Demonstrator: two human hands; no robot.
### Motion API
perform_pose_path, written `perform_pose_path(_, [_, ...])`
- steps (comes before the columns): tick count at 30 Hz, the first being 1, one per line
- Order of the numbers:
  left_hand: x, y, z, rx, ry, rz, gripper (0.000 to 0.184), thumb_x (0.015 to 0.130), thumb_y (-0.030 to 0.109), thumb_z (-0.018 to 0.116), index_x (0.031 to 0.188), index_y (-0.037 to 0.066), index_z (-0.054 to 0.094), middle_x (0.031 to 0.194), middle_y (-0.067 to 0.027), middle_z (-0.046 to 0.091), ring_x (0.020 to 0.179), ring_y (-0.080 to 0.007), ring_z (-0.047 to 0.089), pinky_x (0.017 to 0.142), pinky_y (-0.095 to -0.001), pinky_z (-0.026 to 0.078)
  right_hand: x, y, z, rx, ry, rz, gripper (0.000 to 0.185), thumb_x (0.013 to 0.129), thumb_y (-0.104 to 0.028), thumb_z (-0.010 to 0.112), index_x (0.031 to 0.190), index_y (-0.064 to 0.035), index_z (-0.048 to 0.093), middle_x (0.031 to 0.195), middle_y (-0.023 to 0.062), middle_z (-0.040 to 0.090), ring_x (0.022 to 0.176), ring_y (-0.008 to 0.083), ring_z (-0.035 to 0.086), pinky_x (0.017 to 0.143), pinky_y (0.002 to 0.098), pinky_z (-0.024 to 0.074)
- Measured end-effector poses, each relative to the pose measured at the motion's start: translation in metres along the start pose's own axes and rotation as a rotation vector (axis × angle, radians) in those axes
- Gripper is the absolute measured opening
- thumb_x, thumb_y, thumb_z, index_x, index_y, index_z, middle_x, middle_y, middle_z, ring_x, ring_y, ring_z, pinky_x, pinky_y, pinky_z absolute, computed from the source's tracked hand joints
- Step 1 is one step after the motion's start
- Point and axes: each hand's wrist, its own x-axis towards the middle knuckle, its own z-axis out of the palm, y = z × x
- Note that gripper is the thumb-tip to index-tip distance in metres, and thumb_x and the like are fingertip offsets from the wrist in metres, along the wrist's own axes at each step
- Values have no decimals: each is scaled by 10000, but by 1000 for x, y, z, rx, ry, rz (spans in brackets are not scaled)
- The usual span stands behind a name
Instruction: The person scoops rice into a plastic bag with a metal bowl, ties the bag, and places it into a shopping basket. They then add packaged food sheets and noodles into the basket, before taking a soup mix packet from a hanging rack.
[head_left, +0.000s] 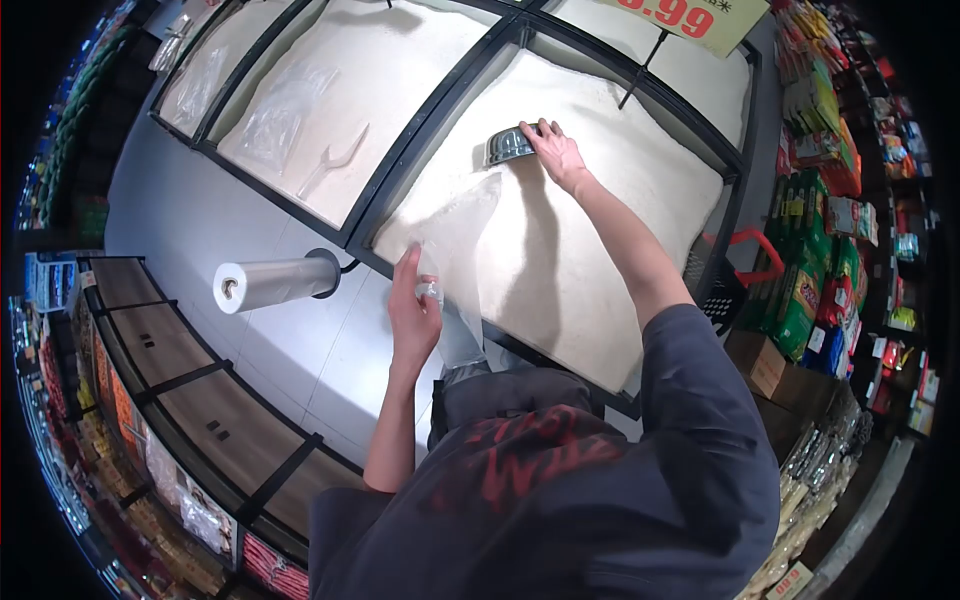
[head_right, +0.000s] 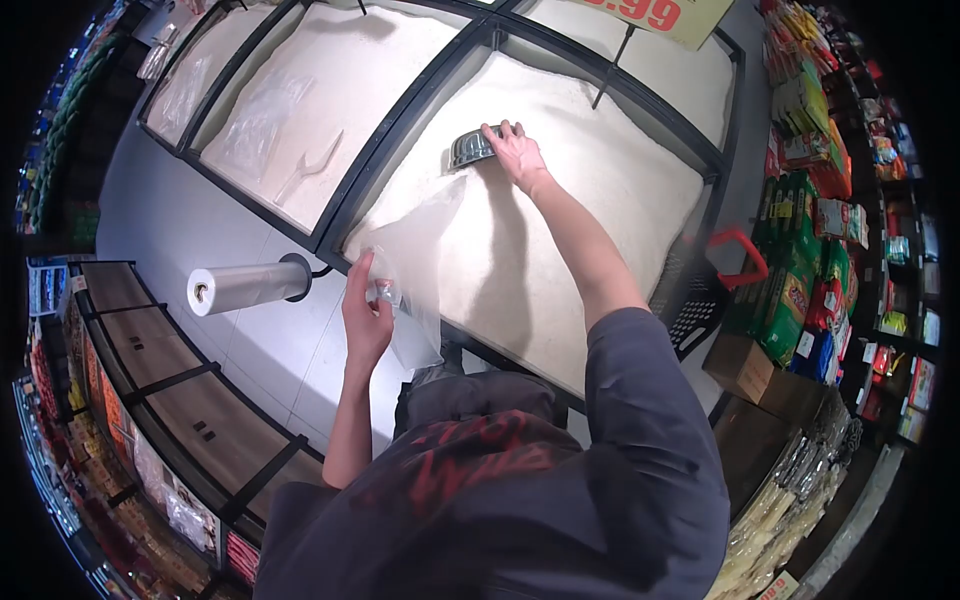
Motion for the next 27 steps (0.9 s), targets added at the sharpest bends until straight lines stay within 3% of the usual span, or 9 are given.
perform_pose_path(8, [-13, -32, -12, -23, 170, -121, 778, 757, -193, 434, 1487, 75, 434, 1449, -142, 482, 993, -201, 647, 596, -235, 498, 43, -32, 15, 74, -403, -216, 647, 898, -46, 562, 1475, -272, 374, 1378, 70, 511, 1152, 384, 587, 991, 428, 524])
perform_pose_path(12, [-14, -29, -14, -26, 358, -82, 751, 750, -174, 428, 1473, 28, 435, 1477, -166, 463, 979, -216, 665, 621, -245, 504, 17, -29, 18, 136, -430, -183, 713, 875, -32, 578, 1497, -286, 339, 1375, 81, 486, 1247, 413, 519, 1046, 450, 488])
perform_pose_path(13, [-11, -24, -15, -23, 357, -68, 751, 750, -174, 428, 1473, 28, 435, 1477, -166, 463, 979, -216, 665, 621, -245, 504, 9, -29, 33, 62, -348, -232, 736, 880, -49, 614, 1494, -336, 326, 1444, 67, 440, 1299, 425, 479, 996, 467, 538])
perform_pose_path(16, [-9, -10, -21, 18, 422, 29, 713, 768, -157, 434, 1461, 11, 438, 1470, -174, 461, 973, -230, 673, 685, -261, 534, -37, -36, 48, 82, -371, -122, 761, 887, -57, 602, 1515, -359, 297, 1535, 60, 345, 1430, 455, 306, 1068, 595, 462])
perform_pose_path(18, [-8, -3, -20, 4, 414, 53, 788, 713, -176, 484, 1478, -2, 408, 1512, -157, 420, 1045, -254, 639, 930, -358, 526, -67, -45, 32, 58, -355, -88, 790, 871, -42, 603, 1529, -345, 285, 1556, 86, 323, 1441, 469, 274, 1092, 605, 427])
perform_pose_path(21, [-3, 3, -20, 150, 425, 118, 778, 732, -163, 502, 1485, 4, 402, 1510, -164, 415, 1110, -265, 609, 966, -367, 507, -98, -44, 30, 61, -330, -76, 806, 863, -32, 603, 1538, -329, 277, 1573, 106, 304, 1450, 477, 253, 1111, 604, 403])
perform_pose_path(22, [-1, 4, -18, 155, 416, 128, 778, 732, -163, 502, 1485, 4, 402, 1510, -164, 415, 1110, -265, 609, 966, -367, 507, -108, -39, 30, 76, -313, -86, 812, 861, -27, 601, 1542, -322, 272, 1585, 115, 291, 1453, 480, 243, 1122, 603, 389])
perform_pose_path(24, [5, 6, -13, 190, 463, 262, 725, 787, -125, 533, 1486, 26, 415, 1487, -162, 439, 1167, -251, 589, 691, -277, 543, -133, -34, 29, 75, -270, -78, 813, 863, -23, 597, 1544, -320, 268, 1592, 117, 281, 1456, 482, 235, 1130, 598, 379])
perform_pose_path(27, [12, 23, -4, 90, 350, 156, 725, 791, -135, 526, 1488, 29, 411, 1490, -155, 433, 1132, -238, 603, 648, -241, 525, -175, -27, 40, 91, -201, -68, 818, 868, 4, 575, 1550, -318, 260, 1610, 115, 256, 1466, 477, 218, 1151, 590, 350])
